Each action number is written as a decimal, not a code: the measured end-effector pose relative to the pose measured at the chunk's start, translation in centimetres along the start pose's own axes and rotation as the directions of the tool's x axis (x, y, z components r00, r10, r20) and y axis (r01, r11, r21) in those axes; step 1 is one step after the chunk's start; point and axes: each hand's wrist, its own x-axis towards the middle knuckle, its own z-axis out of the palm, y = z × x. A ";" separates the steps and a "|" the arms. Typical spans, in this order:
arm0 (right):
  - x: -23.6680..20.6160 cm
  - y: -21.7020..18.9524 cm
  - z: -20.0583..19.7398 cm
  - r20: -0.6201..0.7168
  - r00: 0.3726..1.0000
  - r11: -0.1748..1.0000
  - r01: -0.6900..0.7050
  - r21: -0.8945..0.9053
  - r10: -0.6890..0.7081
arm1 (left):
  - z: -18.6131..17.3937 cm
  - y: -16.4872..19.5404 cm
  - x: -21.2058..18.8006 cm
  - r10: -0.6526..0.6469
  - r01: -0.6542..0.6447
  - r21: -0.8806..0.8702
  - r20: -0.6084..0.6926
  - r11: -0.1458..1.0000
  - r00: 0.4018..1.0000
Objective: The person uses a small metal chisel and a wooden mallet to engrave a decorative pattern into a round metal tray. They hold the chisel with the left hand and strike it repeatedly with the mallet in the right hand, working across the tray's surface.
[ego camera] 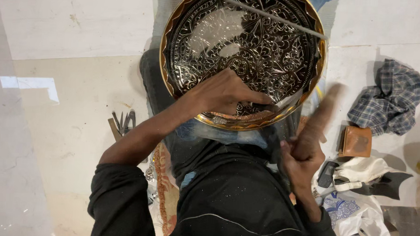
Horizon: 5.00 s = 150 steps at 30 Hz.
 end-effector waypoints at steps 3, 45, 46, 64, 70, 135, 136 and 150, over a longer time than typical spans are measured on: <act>-0.1 0.0 0.2 0.034 0.999 0.980 0.006 -0.198 0.000 | 0.3 -0.1 0.0 0.010 -0.010 0.012 0.013 1.000 1.000; 1.2 2.6 -2.5 -0.054 0.988 0.989 0.144 -0.032 -0.146 | 1.2 -0.9 -0.7 0.029 -0.028 0.019 -0.025 0.999 0.999; 1.3 2.8 -2.4 -0.045 0.985 0.981 0.169 0.095 -0.165 | 1.1 -0.9 -0.7 0.026 -0.026 0.009 -0.026 1.000 0.999; 1.2 0.6 -1.7 -0.113 0.991 0.997 0.078 0.013 -0.076 | 1.4 -1.4 -0.9 0.056 -0.056 -0.002 -0.037 0.998 0.998; 1.1 0.1 -1.9 -0.062 0.888 0.683 0.304 -0.664 -0.455 | 1.4 -1.4 -0.9 0.056 -0.057 -0.008 -0.070 0.998 0.996; 3.4 4.2 2.5 0.183 0.881 0.819 -0.473 0.324 0.436 | 2.5 5.3 -15.8 -0.695 0.019 -0.719 -0.677 0.695 -0.241; 3.3 4.1 2.7 0.163 0.903 0.834 -0.429 0.346 0.397 | 2.0 5.6 -14.4 -0.636 -0.038 -0.638 -0.758 0.769 -0.148; -0.7 2.1 -0.3 -0.076 0.987 0.986 -0.136 0.101 0.144 | -0.3 2.5 -3.8 -0.372 0.139 -0.466 -0.458 0.874 0.807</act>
